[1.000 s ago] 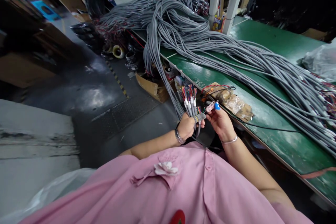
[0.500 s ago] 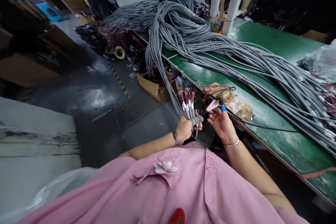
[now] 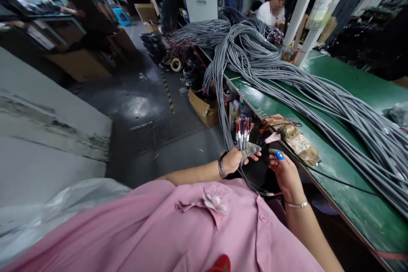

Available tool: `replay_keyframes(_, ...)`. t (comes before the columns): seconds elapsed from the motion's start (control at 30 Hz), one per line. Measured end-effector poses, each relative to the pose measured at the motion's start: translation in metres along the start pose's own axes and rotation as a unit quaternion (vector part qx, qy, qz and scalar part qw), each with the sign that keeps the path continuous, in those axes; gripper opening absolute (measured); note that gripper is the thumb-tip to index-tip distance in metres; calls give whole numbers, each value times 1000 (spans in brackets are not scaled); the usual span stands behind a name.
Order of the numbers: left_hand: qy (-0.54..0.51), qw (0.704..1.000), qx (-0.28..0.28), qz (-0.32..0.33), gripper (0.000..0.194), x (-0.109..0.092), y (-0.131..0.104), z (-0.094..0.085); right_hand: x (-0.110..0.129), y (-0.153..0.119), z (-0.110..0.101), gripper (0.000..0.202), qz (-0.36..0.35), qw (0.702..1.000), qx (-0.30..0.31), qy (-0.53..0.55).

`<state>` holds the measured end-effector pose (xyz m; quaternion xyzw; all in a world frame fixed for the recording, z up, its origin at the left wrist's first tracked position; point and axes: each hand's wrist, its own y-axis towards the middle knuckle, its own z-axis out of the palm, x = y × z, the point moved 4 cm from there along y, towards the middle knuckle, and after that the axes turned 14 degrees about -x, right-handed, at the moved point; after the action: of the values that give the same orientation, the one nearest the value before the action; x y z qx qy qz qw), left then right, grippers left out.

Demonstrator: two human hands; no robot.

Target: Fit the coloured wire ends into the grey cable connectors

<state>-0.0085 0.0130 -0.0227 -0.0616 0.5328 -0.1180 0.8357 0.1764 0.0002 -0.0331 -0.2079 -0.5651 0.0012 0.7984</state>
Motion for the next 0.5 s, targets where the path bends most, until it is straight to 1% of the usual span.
replay_keyframes(0.07,18,1000,12,7,43,1,-6,1,12,-11,-2,27,-61,995,21,-82)
replay_keyframes(0.13,45,999,25,14,44,0,-14,4,27,-26,-3,27,-122,976,55,-175)
replay_keyframes(0.2,73,996,40,19,44,-1,-24,9,39,-42,-4,29,-159,955,80,-239)
replay_keyframes(0.3,88,993,77,18,41,0,-37,18,47,-62,0,32,-181,943,112,-258)
replay_keyframes(0.4,87,991,99,13,38,6,-43,23,44,-75,11,33,-205,937,144,-244)
replay_keyframes(0.43,85,992,97,9,38,9,-44,24,43,-77,16,33,-219,933,145,-244)
replay_keyframes(0.5,83,992,92,4,37,15,-44,22,42,-79,25,31,-255,923,129,-259)
